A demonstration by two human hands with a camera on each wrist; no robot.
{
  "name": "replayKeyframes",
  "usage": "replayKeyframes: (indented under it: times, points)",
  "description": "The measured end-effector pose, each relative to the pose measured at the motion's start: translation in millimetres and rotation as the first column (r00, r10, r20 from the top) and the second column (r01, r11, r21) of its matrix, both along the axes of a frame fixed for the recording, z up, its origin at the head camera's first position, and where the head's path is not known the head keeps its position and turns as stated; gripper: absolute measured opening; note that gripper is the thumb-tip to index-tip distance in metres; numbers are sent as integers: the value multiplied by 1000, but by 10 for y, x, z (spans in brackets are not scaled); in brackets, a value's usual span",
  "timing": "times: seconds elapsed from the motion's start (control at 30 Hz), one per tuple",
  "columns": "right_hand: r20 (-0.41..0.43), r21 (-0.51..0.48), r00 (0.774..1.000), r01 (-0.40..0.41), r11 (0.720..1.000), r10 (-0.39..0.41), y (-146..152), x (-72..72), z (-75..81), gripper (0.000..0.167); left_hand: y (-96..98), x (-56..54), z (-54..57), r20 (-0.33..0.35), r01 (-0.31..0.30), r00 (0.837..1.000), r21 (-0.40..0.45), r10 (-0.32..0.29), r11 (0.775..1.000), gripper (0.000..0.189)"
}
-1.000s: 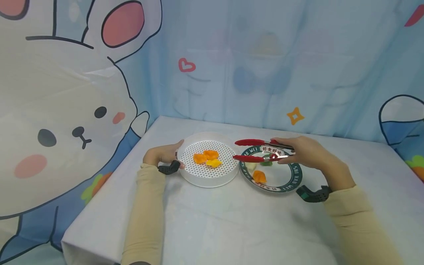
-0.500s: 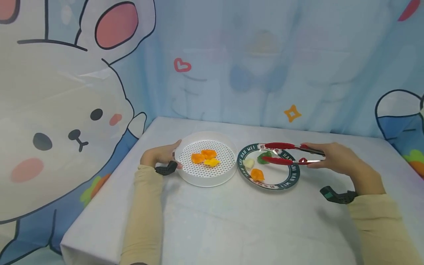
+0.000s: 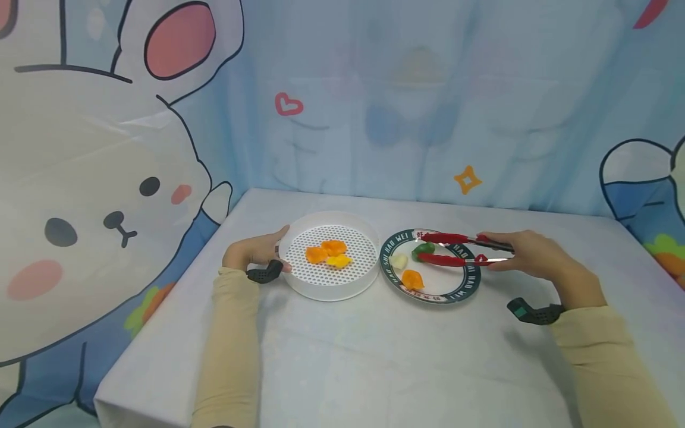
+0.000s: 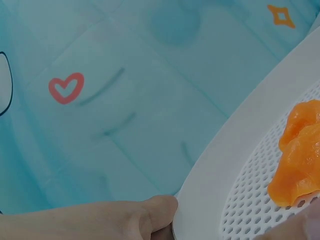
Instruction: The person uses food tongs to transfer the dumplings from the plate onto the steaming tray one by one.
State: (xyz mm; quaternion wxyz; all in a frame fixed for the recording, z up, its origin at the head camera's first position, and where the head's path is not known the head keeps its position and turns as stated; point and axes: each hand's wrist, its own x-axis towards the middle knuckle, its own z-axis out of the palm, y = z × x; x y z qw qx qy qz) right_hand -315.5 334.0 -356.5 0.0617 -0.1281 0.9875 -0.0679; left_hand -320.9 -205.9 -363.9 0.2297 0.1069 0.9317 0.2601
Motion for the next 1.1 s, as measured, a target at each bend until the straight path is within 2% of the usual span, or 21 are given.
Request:
replayKeyframes:
  times: [0.17,0.33,0.63,0.87,1.1]
  points:
    - [44,-35,999,20,999,-18,6,-2,-11,96,-12,-9,-11,5,-10,1000,20,10,1000,117]
    - [48,-42,999,23,999,-21,8,4,-21,95,-9,-20,-28,13,-19,1000,28,19,999,117]
    - [13,-62,1000,1,998,0,19,17,30,92,-9,-18,-12,8,-4,1000,37,3,999,117]
    - [9,-78,1000,-1,997,2,41,12,22,91,-11,-1,14,10,13,1000,30,-13,999,126]
    - [-18,-97,1000,-10,995,8,46,17,42,96,-8,-22,-8,11,1,1000,33,-2,999,118]
